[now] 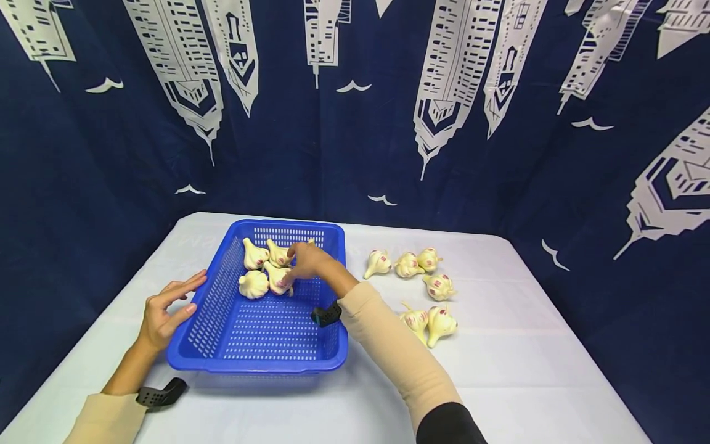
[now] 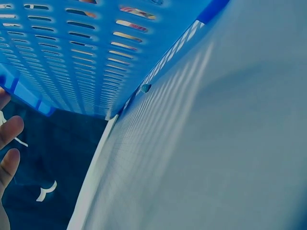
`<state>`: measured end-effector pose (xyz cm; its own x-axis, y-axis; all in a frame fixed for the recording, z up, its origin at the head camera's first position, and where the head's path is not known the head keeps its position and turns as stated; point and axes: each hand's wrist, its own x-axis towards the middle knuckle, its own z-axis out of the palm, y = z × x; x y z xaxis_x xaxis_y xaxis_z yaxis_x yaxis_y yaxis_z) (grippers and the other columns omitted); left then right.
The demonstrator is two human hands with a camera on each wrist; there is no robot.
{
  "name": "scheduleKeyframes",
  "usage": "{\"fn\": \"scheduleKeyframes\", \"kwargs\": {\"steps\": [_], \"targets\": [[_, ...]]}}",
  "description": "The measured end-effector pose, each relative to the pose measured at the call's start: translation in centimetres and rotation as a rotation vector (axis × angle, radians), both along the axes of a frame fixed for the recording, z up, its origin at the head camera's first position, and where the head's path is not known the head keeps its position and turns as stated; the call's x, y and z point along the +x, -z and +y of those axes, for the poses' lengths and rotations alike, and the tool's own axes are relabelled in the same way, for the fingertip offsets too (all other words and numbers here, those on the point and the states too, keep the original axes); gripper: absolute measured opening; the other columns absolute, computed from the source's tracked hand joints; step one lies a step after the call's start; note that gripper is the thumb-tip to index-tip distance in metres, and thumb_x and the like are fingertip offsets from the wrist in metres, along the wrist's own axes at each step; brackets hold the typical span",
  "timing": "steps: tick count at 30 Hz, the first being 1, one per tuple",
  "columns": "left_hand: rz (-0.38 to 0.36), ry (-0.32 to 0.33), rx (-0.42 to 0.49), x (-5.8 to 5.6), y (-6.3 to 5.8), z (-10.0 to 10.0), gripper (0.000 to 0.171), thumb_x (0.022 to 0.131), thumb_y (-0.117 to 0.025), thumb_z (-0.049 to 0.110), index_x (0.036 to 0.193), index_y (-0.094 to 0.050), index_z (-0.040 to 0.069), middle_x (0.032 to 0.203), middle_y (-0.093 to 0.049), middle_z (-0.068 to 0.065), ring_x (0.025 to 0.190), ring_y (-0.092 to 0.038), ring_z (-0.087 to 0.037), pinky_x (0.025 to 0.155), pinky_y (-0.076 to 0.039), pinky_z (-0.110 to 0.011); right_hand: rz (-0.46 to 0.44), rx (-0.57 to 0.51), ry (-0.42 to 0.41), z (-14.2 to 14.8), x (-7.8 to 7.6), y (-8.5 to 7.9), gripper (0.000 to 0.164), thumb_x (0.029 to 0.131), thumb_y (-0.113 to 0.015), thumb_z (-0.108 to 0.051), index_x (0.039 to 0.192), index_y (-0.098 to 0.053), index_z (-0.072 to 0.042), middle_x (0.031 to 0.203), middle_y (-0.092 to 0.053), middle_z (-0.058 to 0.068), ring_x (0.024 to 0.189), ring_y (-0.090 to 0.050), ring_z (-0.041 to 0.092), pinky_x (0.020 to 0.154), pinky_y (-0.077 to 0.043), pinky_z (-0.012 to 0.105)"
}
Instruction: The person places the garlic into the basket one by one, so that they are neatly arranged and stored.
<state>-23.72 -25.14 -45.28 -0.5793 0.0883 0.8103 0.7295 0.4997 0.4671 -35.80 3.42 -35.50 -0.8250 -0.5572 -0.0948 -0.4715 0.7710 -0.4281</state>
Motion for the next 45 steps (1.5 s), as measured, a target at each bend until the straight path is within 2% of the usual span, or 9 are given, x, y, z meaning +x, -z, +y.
{"fn": "scheduleKeyframes", "kwargs": {"steps": [6, 10, 14, 23, 28, 35, 38, 45], "targets": [[0.001, 0.0, 0.011, 0.1, -0.1, 0.1, 0.049, 0.072, -0.058, 0.006, 0.119, -0.067, -0.007, 0.127, -0.064, -0.018, 0.09, -0.057, -0.006, 0.074, -0.038, -0.02, 0.032, -0.045, -0.013, 0.9, 0.3, -1.2, 0.063, 0.077, -0.084, -0.028, 0.129, -0.061, -0.001, 0.094, -0.068, 0.008, 0.077, -0.061, 0.016, 0.069, -0.05, 0.027], [0.004, 0.008, 0.027, 0.1, -0.3, 0.3, 0.049, 0.072, -0.059, 0.005, 0.118, -0.068, -0.007, 0.127, -0.064, -0.017, 0.089, -0.058, -0.008, 0.073, -0.038, -0.019, 0.021, -0.089, 0.001, 1.7, 0.7, -1.8, 0.062, 0.079, -0.082, -0.028, 0.13, -0.06, -0.001, 0.101, -0.069, 0.013, 0.073, -0.065, 0.016, 0.071, -0.052, 0.03], [0.013, 0.011, 0.031, 0.2, -0.4, 0.4, 0.049, 0.071, -0.059, 0.004, 0.118, -0.068, -0.007, 0.126, -0.064, -0.019, 0.088, -0.059, -0.011, 0.073, -0.038, -0.019, 0.022, -0.11, 0.01, 2.7, 1.2, -2.2, 0.062, 0.079, -0.081, -0.031, 0.13, -0.06, -0.001, 0.105, -0.07, 0.015, 0.079, -0.067, 0.019, 0.077, -0.053, 0.034], [-0.021, 0.006, 0.014, 0.3, 0.0, 0.3, 0.049, 0.073, -0.059, 0.005, 0.12, -0.066, -0.008, 0.128, -0.063, -0.019, 0.096, -0.057, -0.002, 0.076, -0.038, -0.02, 0.056, -0.145, 0.018, 4.9, 2.1, -2.6, 0.059, 0.082, -0.079, -0.031, 0.129, -0.06, -0.002, 0.105, -0.07, 0.013, 0.089, -0.066, 0.025, 0.08, -0.055, 0.036], [0.004, 0.01, 0.015, 0.3, 0.0, 0.3, 0.049, 0.073, -0.059, 0.004, 0.119, -0.066, -0.008, 0.127, -0.064, -0.019, 0.094, -0.057, -0.002, 0.075, -0.038, -0.021, 0.042, -0.141, 0.005, 6.0, 2.7, -2.6, 0.06, 0.083, -0.079, -0.031, 0.131, -0.059, -0.001, 0.107, -0.069, 0.013, 0.092, -0.067, 0.025, 0.079, -0.056, 0.036], [0.013, 0.017, 0.018, 0.4, -0.2, 0.4, 0.049, 0.073, -0.059, 0.003, 0.119, -0.066, -0.008, 0.128, -0.064, -0.017, 0.092, -0.058, -0.005, 0.074, -0.039, -0.023, 0.041, -0.164, -0.01, 7.2, 3.7, -2.5, 0.061, 0.083, -0.08, -0.029, 0.131, -0.058, 0.0, 0.107, -0.069, 0.016, 0.091, -0.068, 0.025, 0.074, -0.057, 0.034], [-0.01, 0.014, 0.021, 0.4, -0.1, 0.4, 0.048, 0.073, -0.059, 0.004, 0.12, -0.067, -0.007, 0.129, -0.064, -0.016, 0.092, -0.059, -0.007, 0.074, -0.039, -0.024, 0.041, -0.172, -0.007, 7.6, 4.2, -2.5, 0.059, 0.083, -0.079, -0.028, 0.13, -0.058, 0.0, 0.108, -0.068, 0.018, 0.09, -0.067, 0.024, 0.074, -0.057, 0.033], [-0.005, 0.012, 0.026, 0.4, -0.1, 0.4, 0.048, 0.073, -0.059, 0.004, 0.119, -0.067, -0.007, 0.128, -0.064, -0.015, 0.091, -0.059, -0.011, 0.074, -0.038, -0.022, 0.073, -0.233, 0.006, 8.6, 4.9, -2.1, 0.053, 0.083, -0.079, -0.027, 0.127, -0.061, -0.002, 0.108, -0.068, 0.015, 0.09, -0.066, 0.022, 0.076, -0.056, 0.031]]}}
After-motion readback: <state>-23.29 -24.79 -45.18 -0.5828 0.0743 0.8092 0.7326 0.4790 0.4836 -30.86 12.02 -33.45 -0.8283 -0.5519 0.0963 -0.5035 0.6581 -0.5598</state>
